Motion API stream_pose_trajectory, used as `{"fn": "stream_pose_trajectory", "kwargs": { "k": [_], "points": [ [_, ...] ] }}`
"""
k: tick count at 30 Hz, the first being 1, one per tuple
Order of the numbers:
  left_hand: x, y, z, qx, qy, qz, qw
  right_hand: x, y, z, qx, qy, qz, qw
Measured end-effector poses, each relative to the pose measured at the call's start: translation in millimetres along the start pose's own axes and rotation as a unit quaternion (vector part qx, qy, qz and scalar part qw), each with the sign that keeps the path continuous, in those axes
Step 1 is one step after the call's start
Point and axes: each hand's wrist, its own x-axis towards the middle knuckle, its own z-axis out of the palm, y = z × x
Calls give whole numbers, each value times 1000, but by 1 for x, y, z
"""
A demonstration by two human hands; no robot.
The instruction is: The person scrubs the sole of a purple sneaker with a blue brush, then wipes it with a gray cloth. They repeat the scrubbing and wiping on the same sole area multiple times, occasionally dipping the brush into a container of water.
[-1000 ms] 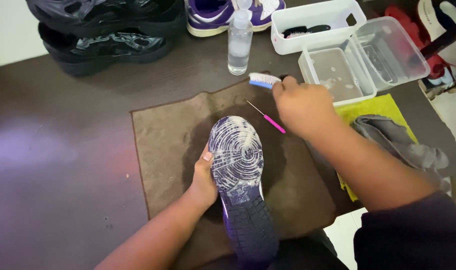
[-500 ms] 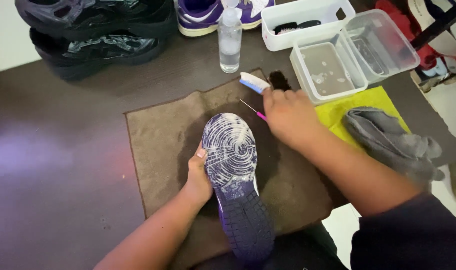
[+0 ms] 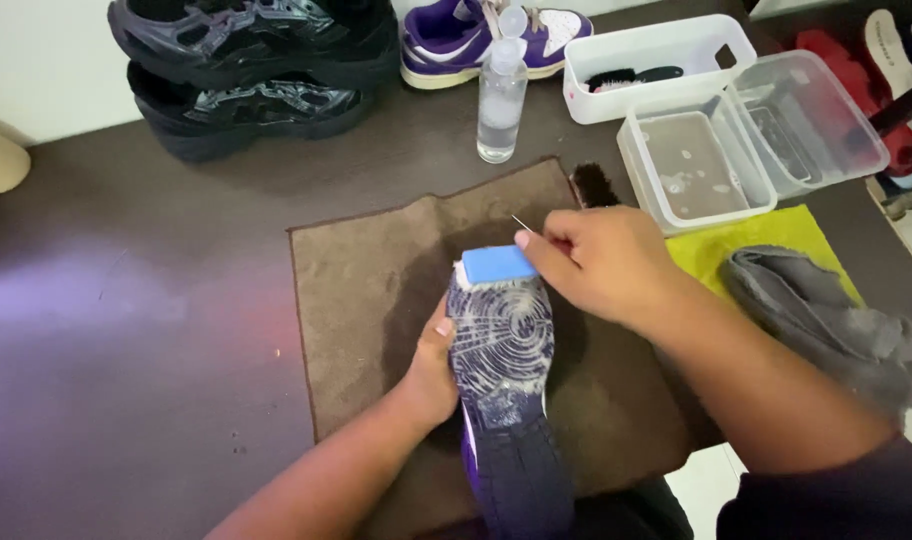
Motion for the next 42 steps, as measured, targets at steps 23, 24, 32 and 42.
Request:
{"fn": "stream_pose_trajectory", "kwargs": {
  "k": [23,24,32,42],
  "points": [
    [4,-7,-6,-100,-17,-11,995,34,74,39,41,58,-235,969],
    [4,-11,-5,-91,-1,-1,996,40,74,34,13,62,-221,973],
    [-7,19,20,21,-31,6,999,34,63,44,55,-1,-260,964],
    [15,-17,-31,-19,-6,27,999,26,55,51,55,45,-290,954]
  ]
}}
